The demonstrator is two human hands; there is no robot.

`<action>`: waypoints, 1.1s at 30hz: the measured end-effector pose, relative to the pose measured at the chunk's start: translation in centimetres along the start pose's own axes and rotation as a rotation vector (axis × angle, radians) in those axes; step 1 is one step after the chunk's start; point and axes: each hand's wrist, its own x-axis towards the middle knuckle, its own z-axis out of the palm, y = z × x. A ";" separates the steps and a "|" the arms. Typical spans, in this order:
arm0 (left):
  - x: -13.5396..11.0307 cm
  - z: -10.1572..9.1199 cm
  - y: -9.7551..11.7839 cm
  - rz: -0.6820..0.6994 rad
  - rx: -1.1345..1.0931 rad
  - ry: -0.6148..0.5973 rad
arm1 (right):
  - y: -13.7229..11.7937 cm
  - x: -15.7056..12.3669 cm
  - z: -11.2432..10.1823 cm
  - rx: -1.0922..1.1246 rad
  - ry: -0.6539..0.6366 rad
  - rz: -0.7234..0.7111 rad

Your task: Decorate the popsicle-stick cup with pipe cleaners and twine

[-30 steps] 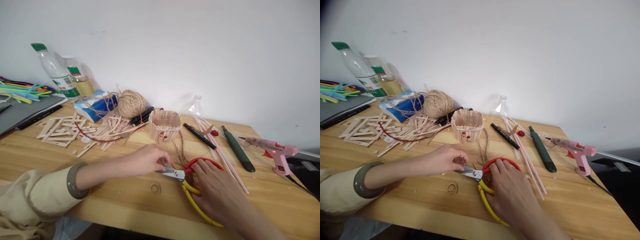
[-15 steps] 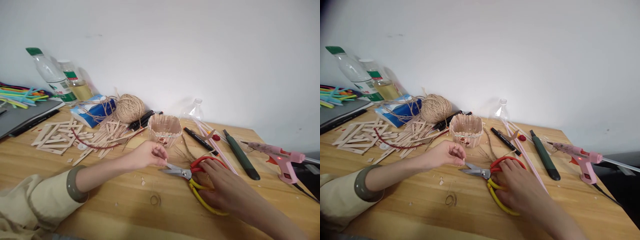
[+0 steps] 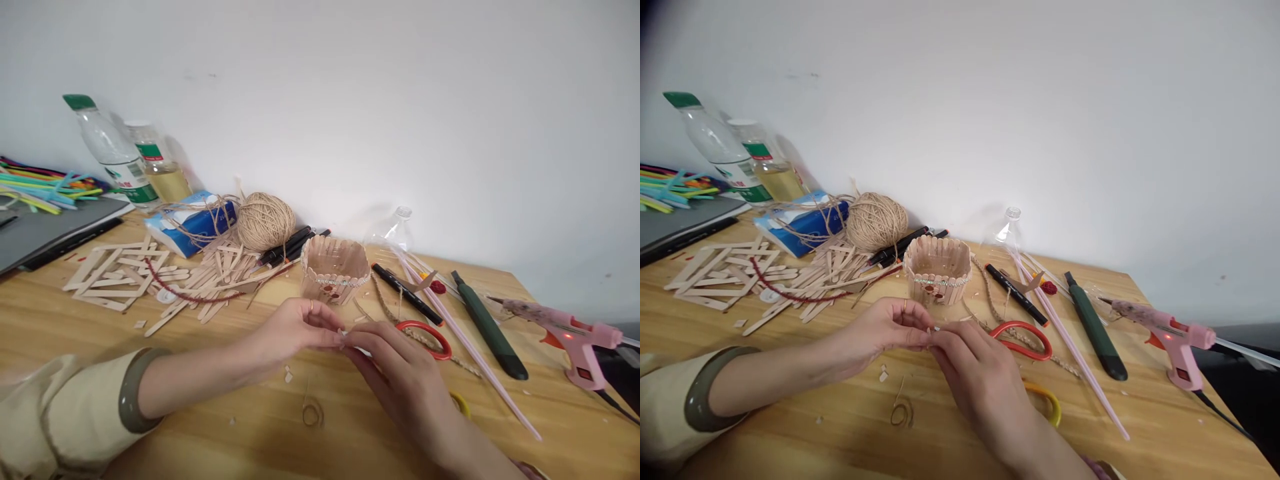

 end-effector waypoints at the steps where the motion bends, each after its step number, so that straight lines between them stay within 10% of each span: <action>1: -0.1 0.0 0.0 0.001 0.003 -0.001 | 0.2 0.0 0.2 0.024 0.016 0.011; 7: -0.5 0.1 0.0 -0.012 -0.005 0.001 | 0.4 -0.4 0.2 0.193 0.032 0.162; 16: -0.5 0.3 0.6 -0.008 0.081 0.061 | 1.6 -0.3 0.4 0.819 -0.026 0.824; 33: -0.8 0.3 0.5 0.056 0.166 0.075 | 2.0 -0.4 0.6 0.939 -0.044 0.770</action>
